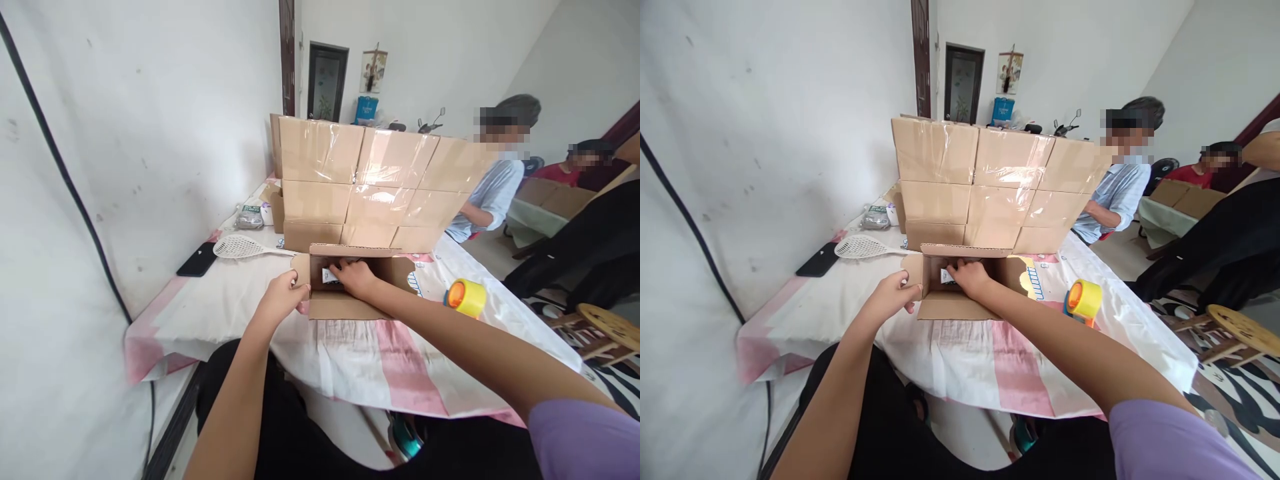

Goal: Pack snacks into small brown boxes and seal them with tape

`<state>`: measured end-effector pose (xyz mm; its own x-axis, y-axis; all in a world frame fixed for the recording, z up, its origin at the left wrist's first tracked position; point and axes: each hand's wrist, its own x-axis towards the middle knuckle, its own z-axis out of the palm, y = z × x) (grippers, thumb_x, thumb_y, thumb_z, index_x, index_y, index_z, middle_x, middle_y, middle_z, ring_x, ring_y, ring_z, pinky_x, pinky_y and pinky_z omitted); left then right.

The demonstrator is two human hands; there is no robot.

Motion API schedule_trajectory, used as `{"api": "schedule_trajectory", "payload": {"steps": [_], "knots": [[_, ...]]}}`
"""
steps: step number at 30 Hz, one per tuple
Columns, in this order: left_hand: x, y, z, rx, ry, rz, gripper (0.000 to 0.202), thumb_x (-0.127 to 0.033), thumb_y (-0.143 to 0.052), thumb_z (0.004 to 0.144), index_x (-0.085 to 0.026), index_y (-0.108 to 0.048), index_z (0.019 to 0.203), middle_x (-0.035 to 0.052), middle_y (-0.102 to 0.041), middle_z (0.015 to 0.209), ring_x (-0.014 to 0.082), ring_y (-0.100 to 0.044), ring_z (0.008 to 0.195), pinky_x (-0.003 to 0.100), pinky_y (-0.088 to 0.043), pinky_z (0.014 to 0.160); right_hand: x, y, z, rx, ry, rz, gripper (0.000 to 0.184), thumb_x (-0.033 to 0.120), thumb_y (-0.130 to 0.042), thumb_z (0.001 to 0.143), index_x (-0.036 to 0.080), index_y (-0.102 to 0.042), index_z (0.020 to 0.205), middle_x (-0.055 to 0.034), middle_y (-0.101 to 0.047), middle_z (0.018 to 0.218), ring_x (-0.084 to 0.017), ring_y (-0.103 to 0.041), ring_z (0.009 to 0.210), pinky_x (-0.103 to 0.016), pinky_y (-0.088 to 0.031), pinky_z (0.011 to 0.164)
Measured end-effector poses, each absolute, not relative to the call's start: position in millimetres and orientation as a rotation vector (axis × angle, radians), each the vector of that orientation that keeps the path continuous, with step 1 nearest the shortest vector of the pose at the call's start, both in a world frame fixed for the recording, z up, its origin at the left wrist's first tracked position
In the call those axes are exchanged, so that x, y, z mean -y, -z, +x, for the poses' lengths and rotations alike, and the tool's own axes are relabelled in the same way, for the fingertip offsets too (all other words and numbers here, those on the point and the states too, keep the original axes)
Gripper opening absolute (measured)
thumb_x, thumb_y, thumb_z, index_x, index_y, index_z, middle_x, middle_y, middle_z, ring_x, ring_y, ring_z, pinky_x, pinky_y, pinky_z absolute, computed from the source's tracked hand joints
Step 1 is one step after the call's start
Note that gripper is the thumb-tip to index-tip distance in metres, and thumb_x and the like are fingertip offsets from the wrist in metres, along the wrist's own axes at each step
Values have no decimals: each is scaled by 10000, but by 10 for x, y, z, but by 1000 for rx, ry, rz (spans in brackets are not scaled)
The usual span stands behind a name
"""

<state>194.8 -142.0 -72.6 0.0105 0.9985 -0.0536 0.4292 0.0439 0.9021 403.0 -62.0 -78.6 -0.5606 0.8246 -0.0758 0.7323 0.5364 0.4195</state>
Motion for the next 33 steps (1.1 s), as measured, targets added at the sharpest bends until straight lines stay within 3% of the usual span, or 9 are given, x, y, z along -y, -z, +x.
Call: {"api": "schedule_trajectory", "payload": {"steps": [8,10,13,15,17,20,23,29,33], "knots": [[1364,846,1909,-1528,-988,1466,315,-342,-610,791,-231,-321,735,-85,-510,574,127,-565,439,251,-430,532,719,636,4145,-2640,-467,1370,726,263,-693,857,257,-379,1511,-136,-620,1297,-297,-674,1028,-340,-529,717],[1343,870,1898,-1511,-1016,1454,283,-367,-611,790,-231,-363,770,-82,-515,613,113,-538,436,260,-460,547,846,528,4298,-2812,-471,1413,602,308,-669,890,231,-458,1449,-114,-655,1241,-283,-648,1060,-335,-522,748],[1322,873,1893,-1516,-1045,1437,250,-385,-608,784,-229,-413,803,-70,-515,652,111,-527,446,269,-475,544,1073,373,4651,-3048,-586,1594,226,299,-517,983,196,-646,1137,-92,-705,1055,-263,-630,1018,-368,-507,842],[1316,866,1898,-1540,-1058,1436,242,-398,-604,783,-228,-434,813,-60,-517,676,120,-533,469,265,-456,528,1184,335,4932,-3140,-713,1841,196,306,-506,979,192,-655,1035,-97,-705,1015,-281,-613,1017,-416,-494,900],[1309,863,1909,-1564,-1083,1450,246,-408,-606,780,-228,-441,807,-54,-516,702,125,-536,512,256,-434,536,1232,380,5188,-3157,-640,2155,214,330,-553,943,191,-638,1081,-108,-700,1064,-293,-618,1013,-444,-509,888],[1283,878,1932,-1595,-1159,1478,264,-413,-624,761,-224,-442,791,-35,-519,757,146,-553,663,250,-437,623,1209,573,5427,-3148,117,2380,415,381,-601,902,202,-563,1275,-113,-681,1160,-257,-673,913,-393,-566,740],[1239,905,1962,-1621,-1238,1493,253,-401,-626,746,-221,-456,795,-19,-519,809,168,-537,799,249,-426,695,1141,821,5484,-3179,717,2182,551,386,-558,926,221,-456,1442,-112,-666,1204,-229,-695,909,-343,-587,682],[1197,940,2031,-1670,-1324,1513,238,-342,-573,745,-228,-367,710,-39,-387,713,149,-421,698,247,-345,638,1130,1267,5408,-3344,809,1782,744,169,-419,930,285,-154,1615,-130,-450,1537,-272,-561,1298,-419,-591,889],[1260,908,2098,-1692,-1355,1502,229,-293,-564,722,-220,-351,682,-36,-372,693,143,-399,682,244,-324,611,1257,1398,5380,-3459,740,1707,769,144,-449,920,272,-155,1619,-99,-337,1617,-253,-355,1481,-469,-456,1119]]}}
